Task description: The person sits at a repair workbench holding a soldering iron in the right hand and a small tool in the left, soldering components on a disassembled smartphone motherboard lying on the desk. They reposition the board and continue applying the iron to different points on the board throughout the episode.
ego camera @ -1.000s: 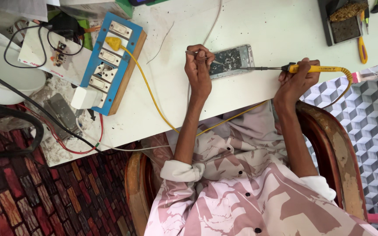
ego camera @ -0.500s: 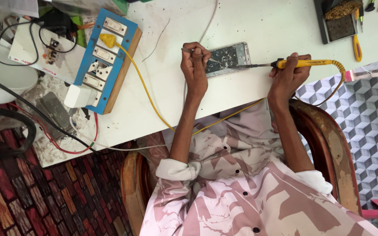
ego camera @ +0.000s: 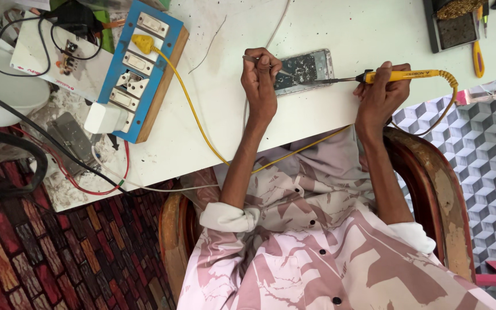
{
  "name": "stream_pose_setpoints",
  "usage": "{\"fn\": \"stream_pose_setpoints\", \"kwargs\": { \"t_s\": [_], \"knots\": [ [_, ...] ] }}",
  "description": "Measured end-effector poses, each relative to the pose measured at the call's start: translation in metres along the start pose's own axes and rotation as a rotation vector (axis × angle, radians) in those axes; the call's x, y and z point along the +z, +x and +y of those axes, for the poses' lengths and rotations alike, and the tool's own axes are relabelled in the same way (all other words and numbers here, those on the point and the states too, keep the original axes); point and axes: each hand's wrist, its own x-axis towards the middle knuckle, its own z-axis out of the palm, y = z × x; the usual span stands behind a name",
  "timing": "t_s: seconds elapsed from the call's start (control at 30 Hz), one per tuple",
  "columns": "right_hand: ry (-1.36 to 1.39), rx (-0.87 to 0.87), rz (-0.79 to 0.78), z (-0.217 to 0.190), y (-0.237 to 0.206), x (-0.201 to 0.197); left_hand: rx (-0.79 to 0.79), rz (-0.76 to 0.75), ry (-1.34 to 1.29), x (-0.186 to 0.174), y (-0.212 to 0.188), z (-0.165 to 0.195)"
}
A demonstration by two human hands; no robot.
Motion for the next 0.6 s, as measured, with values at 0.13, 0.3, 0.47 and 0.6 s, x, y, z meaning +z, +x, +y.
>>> {"fn": "stream_pose_setpoints", "kwargs": {
  "t_s": [0.13,0.3,0.47,0.6],
  "knots": [
    [-0.033,0.013,-0.015,0.0,0.0,0.001,-0.007,0.001,-0.015,0.0,0.0,0.0],
    [-0.009,0.053,-0.008,0.004,0.004,-0.001,-0.011,0.005,-0.013,0.001,0.0,0.001],
    [0.123,0.127,0.074,0.013,0.007,-0.009,-0.006,0.004,0.001,-0.002,-0.001,0.001],
    [0.173,0.085,0.114,0.02,0.007,-0.012,0.001,0.004,0.027,-0.003,0.0,-0.002]
  ]
}}
